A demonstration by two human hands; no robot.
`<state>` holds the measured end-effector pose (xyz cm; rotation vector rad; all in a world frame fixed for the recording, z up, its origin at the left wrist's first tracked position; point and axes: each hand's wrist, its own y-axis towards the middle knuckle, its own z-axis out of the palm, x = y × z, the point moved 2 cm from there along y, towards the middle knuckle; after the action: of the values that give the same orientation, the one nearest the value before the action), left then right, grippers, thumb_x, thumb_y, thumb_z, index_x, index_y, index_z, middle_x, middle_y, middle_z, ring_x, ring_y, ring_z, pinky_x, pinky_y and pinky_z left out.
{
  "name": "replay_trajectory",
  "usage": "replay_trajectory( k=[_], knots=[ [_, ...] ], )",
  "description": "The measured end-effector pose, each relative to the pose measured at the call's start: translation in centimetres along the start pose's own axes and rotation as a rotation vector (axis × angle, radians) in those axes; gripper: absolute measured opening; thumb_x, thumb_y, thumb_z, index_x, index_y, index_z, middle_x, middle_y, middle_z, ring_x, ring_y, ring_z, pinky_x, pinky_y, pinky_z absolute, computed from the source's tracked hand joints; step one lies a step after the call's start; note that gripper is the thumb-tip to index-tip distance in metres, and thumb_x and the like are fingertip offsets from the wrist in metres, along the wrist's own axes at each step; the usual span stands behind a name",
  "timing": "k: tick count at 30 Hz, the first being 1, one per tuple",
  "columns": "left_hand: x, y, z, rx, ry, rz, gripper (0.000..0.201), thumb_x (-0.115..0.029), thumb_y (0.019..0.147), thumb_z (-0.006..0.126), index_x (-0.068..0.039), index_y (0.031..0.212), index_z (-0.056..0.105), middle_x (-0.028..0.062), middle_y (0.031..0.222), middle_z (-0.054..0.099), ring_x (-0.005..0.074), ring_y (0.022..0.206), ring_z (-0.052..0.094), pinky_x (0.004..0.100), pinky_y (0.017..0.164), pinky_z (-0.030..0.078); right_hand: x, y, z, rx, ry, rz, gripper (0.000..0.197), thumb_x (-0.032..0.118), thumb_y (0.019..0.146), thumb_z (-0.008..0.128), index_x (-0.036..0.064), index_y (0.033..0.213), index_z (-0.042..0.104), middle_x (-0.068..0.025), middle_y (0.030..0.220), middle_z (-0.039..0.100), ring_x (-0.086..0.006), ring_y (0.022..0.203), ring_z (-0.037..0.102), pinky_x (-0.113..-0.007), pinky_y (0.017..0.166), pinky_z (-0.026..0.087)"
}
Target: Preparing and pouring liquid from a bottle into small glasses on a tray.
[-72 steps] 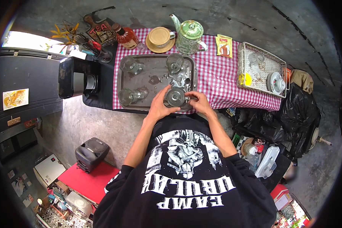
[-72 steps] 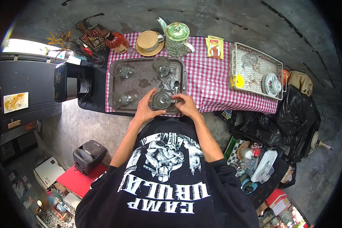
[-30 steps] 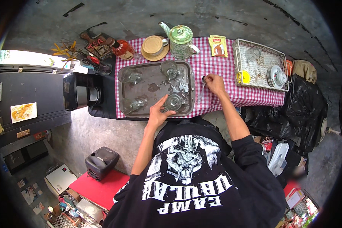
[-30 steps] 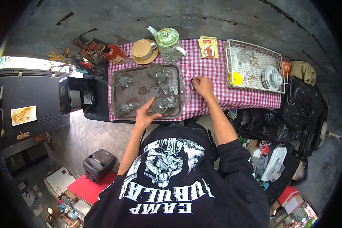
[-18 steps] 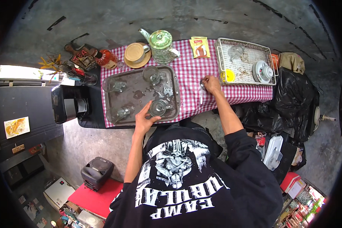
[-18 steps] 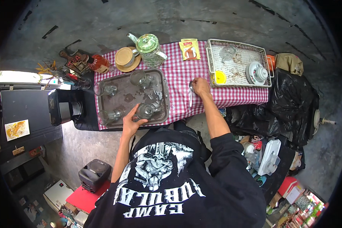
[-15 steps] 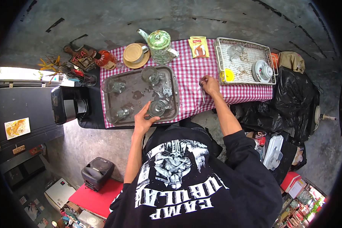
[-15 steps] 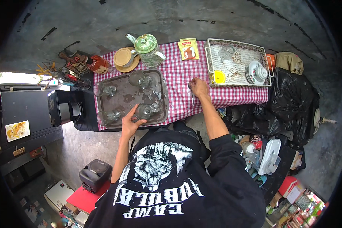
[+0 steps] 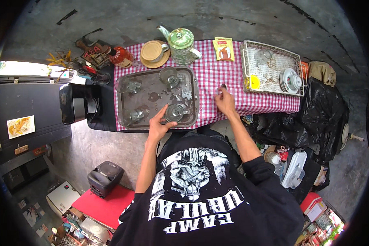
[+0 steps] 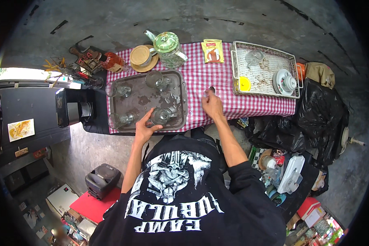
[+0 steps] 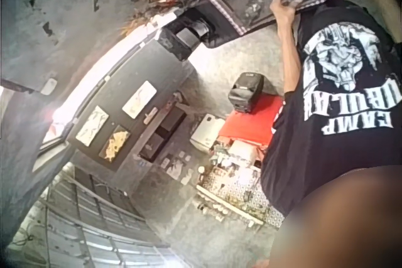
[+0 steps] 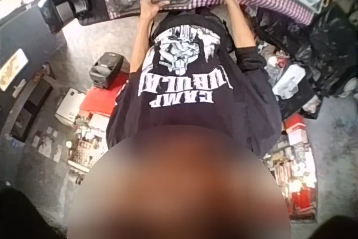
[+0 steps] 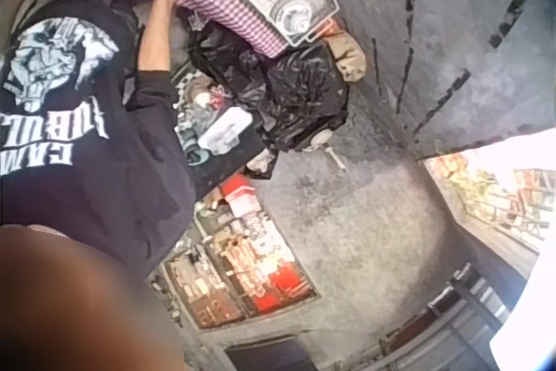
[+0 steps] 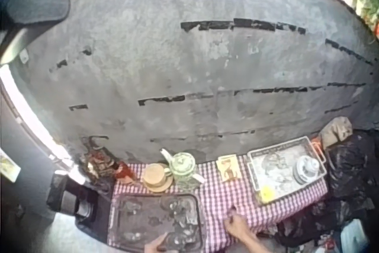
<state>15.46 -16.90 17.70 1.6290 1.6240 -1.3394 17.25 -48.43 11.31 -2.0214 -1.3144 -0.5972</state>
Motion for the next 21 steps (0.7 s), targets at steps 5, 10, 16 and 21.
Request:
replay_trajectory(
  k=[5, 10, 16, 21],
  knots=[
    [0.1, 0.0, 0.1, 0.008, -0.044, -0.017, 0.083, -0.005, 0.063, 0.085, -0.011, 0.138, 0.051, 0.013, 0.137, 0.055, 0.021, 0.12, 0.056, 0.0346, 0.091, 0.052, 3.3, -3.5, 3.4, 0.436, 0.225, -0.224, 0.041, 0.013, 0.082, 0.066, 0.0028, 0.121, 0.06, -0.0102, 0.079, 0.068, -0.0171, 0.068, 0.065, -0.031, 0.065, 0.052],
    [-0.1, 0.1, 0.1, 0.025, -0.032, -0.015, 0.083, -0.008, 0.064, 0.086, -0.009, 0.138, 0.05, 0.0142, 0.14, 0.051, 0.0222, 0.122, 0.055, 0.035, 0.093, 0.053, 5.4, -5.7, 5.2, 0.522, 0.245, -0.316, 0.042, 0.016, 0.082, 0.068, 0.0036, 0.122, 0.06, -0.0112, 0.08, 0.068, -0.0218, 0.066, 0.064, -0.035, 0.063, 0.051],
    [0.5, 0.2, 0.0, 0.026, -0.036, -0.001, 0.083, -0.009, 0.064, 0.086, -0.008, 0.138, 0.05, 0.0156, 0.141, 0.05, 0.0234, 0.124, 0.054, 0.0352, 0.094, 0.053, 6.3, -6.0, 4.8, 0.491, 0.147, -0.271, 0.034, 0.025, 0.091, 0.064, 0.0066, 0.12, 0.064, -0.0175, 0.082, 0.065, -0.0272, 0.072, 0.064, -0.038, 0.066, 0.049],
    [0.9, 0.2, 0.1, 0.019, -0.043, 0.017, 0.084, -0.01, 0.063, 0.086, -0.011, 0.139, 0.05, 0.0121, 0.14, 0.052, 0.0202, 0.123, 0.055, 0.0336, 0.092, 0.052, 5.3, -6.4, 5.9, 0.394, 0.165, -0.325, 0.035, 0.029, 0.093, 0.062, 0.0092, 0.122, 0.063, -0.0187, 0.084, 0.065, -0.0323, 0.079, 0.063, -0.04, 0.074, 0.048]
  ],
)
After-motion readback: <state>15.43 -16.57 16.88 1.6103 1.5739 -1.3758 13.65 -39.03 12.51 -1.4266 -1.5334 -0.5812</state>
